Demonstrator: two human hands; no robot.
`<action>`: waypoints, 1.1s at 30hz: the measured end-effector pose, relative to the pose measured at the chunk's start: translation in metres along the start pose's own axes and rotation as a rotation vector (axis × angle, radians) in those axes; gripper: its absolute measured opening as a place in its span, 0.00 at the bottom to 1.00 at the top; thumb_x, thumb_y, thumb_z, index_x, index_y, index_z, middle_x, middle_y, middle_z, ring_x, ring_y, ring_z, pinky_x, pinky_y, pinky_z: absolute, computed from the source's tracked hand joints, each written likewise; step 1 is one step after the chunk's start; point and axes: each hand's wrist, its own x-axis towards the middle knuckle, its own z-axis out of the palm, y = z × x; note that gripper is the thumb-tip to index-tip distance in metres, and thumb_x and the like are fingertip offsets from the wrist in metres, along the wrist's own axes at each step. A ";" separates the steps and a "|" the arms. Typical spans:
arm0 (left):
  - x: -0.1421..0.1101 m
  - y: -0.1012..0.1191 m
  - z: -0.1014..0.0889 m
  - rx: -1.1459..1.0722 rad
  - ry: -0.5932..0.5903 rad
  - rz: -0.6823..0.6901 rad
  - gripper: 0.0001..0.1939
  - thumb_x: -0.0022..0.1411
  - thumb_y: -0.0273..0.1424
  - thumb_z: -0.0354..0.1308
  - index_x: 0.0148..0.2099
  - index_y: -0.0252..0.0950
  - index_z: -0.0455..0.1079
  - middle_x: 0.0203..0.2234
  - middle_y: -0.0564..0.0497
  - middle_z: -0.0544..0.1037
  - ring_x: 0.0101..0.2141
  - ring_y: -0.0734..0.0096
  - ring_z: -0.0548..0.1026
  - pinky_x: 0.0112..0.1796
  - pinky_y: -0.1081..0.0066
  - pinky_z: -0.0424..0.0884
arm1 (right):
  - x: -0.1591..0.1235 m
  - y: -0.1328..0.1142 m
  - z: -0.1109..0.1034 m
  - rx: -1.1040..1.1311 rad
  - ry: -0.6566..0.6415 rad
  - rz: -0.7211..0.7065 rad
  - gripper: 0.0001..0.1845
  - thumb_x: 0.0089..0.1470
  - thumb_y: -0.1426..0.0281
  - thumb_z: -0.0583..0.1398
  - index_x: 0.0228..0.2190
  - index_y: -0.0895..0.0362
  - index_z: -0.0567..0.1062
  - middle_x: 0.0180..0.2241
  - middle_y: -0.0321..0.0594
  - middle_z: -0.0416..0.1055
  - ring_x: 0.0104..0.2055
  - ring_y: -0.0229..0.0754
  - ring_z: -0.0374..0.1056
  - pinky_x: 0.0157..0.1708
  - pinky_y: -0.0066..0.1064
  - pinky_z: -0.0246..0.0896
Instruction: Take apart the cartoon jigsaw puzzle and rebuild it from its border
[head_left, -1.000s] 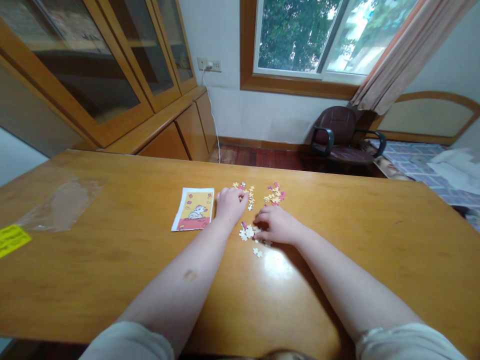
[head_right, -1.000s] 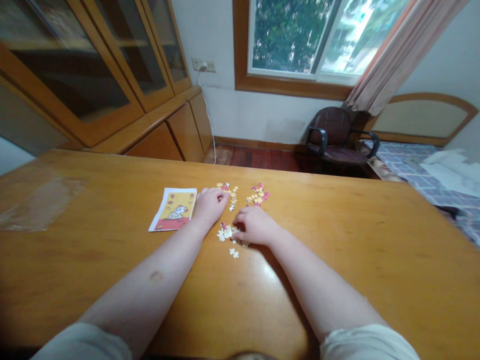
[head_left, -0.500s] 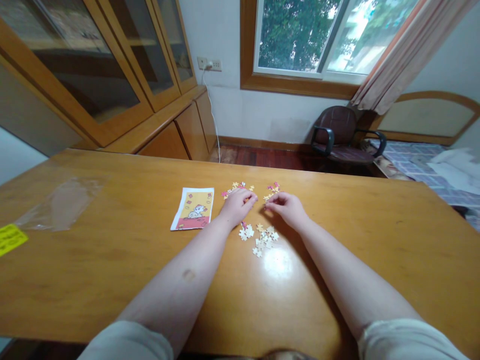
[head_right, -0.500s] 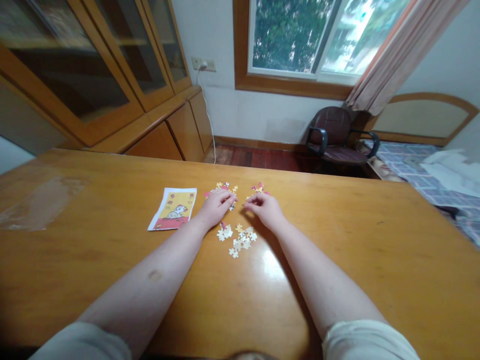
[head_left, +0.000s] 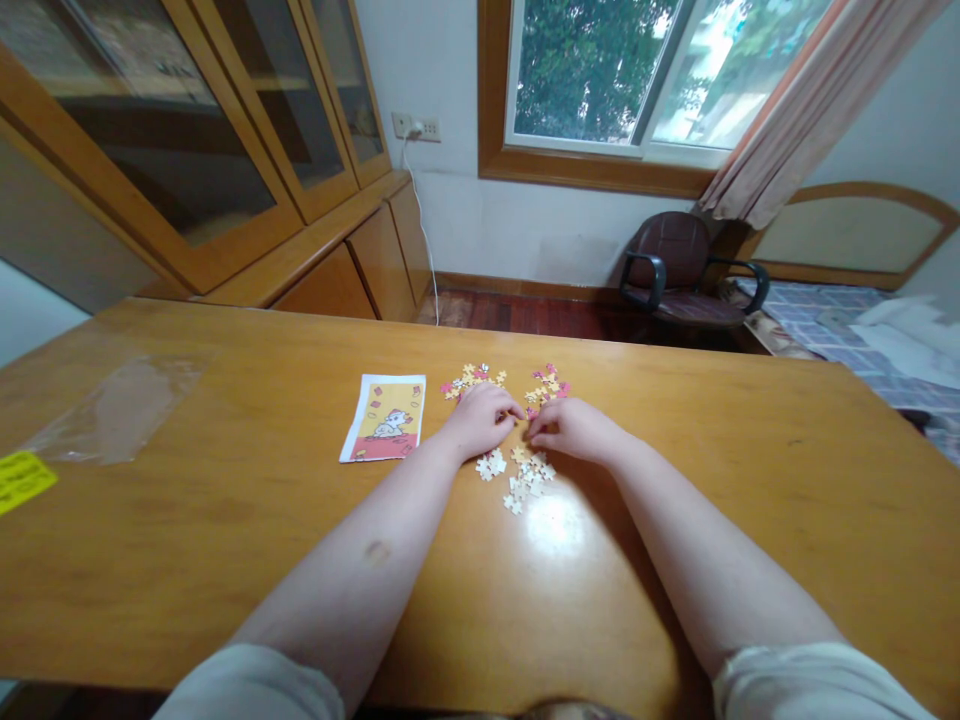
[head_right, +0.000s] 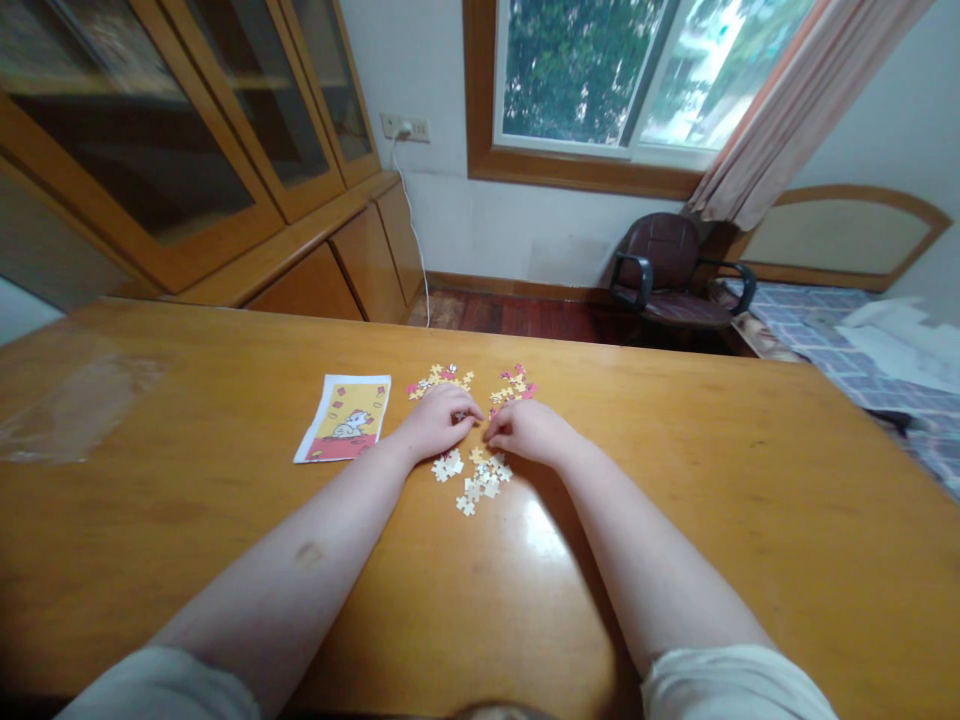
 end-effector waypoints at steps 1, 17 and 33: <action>0.000 -0.001 0.000 -0.005 0.015 -0.024 0.09 0.57 0.25 0.56 0.34 0.40 0.77 0.32 0.52 0.79 0.39 0.65 0.72 0.45 0.63 0.64 | -0.001 -0.003 -0.001 0.049 -0.095 -0.019 0.08 0.48 0.72 0.65 0.33 0.52 0.82 0.34 0.37 0.78 0.36 0.40 0.71 0.39 0.28 0.61; -0.002 0.006 -0.007 -0.003 0.230 -0.079 0.11 0.59 0.24 0.53 0.36 0.39 0.76 0.35 0.51 0.80 0.41 0.64 0.74 0.46 0.63 0.67 | 0.004 0.018 0.015 -0.058 0.388 -0.005 0.07 0.55 0.68 0.61 0.28 0.57 0.78 0.30 0.41 0.75 0.34 0.40 0.67 0.38 0.30 0.59; -0.060 0.014 -0.029 0.248 0.067 -0.160 0.12 0.61 0.24 0.50 0.40 0.38 0.74 0.37 0.50 0.79 0.40 0.61 0.73 0.43 0.60 0.67 | -0.001 -0.041 0.033 -0.217 0.202 -0.224 0.13 0.62 0.67 0.57 0.41 0.54 0.80 0.35 0.42 0.75 0.37 0.40 0.69 0.39 0.30 0.59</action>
